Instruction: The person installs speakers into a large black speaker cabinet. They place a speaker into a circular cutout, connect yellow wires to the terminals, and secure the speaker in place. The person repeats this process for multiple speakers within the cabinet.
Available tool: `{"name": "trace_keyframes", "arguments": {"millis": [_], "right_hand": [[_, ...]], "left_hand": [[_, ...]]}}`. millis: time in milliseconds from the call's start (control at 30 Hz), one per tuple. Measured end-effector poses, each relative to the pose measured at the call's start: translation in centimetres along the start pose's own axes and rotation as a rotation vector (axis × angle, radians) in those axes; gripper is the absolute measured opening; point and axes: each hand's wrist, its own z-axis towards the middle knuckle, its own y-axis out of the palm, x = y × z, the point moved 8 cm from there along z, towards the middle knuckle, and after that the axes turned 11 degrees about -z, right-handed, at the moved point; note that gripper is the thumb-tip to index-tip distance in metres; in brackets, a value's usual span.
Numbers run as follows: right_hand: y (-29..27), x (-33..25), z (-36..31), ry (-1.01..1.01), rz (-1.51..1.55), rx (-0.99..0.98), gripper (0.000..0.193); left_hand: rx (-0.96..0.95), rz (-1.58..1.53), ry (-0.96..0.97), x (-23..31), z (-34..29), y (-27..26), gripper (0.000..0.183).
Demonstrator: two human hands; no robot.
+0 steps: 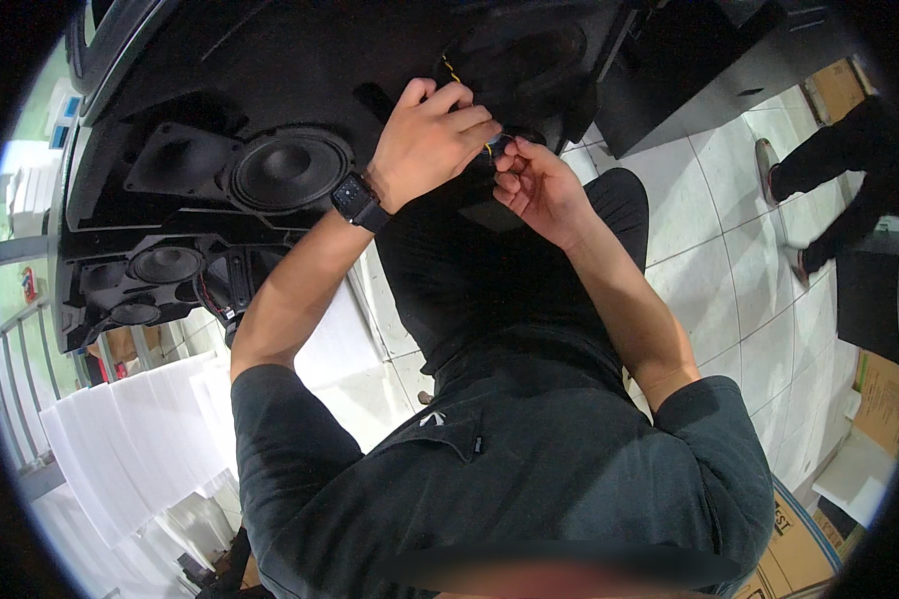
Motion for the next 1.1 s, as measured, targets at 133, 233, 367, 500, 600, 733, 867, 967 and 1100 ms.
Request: {"name": "trace_keyframes", "arguments": {"millis": [133, 233, 367, 500, 600, 733, 867, 967, 1100], "right_hand": [[-0.5, -1.9, 0.1, -0.207, -0.372, 0.23, 0.017], [2.5, -6.3, -2.2, -0.823, -1.23, 0.4, 0.011], [3.7, -6.7, -3.3, -0.995, -1.458, 0.455, 0.013], [-0.2, -2.9, -1.1, -0.34, -0.541, 0.263, 0.03], [0.0, -0.9, -0.6, -0.12, -0.181, 0.076, 0.039], [0.2, -0.6, -0.2, -0.066, -0.101, 0.049, 0.031], [0.2, -2.0, -0.1, -0.244, -0.375, 0.224, 0.018], [2.8, -6.1, -2.3, -0.796, -1.24, 0.395, 0.012], [3.6, -6.6, -3.5, -1.041, -1.481, 0.432, 0.013]], "left_hand": [[0.039, -0.003, 0.027, 0.2, 0.1, -0.3, 0.02], [0.053, -0.003, 0.035, 0.4, 0.0, -0.5, 0.021], [0.072, -0.007, 0.029, 0.3, 0.1, -0.6, 0.021], [0.049, -0.001, 0.025, 0.2, 0.0, -0.6, 0.02], [0.046, -0.006, 0.024, 0.1, 0.0, -0.4, 0.019], [0.026, -0.024, -0.006, -0.1, -0.1, -0.2, 0.023], [0.066, -0.011, 0.02, 0.2, -0.1, -0.5, 0.017], [0.072, -0.006, 0.024, 0.4, 0.0, -0.6, 0.018], [0.069, 0.015, 0.035, 0.3, 0.1, -0.5, 0.019]]}}
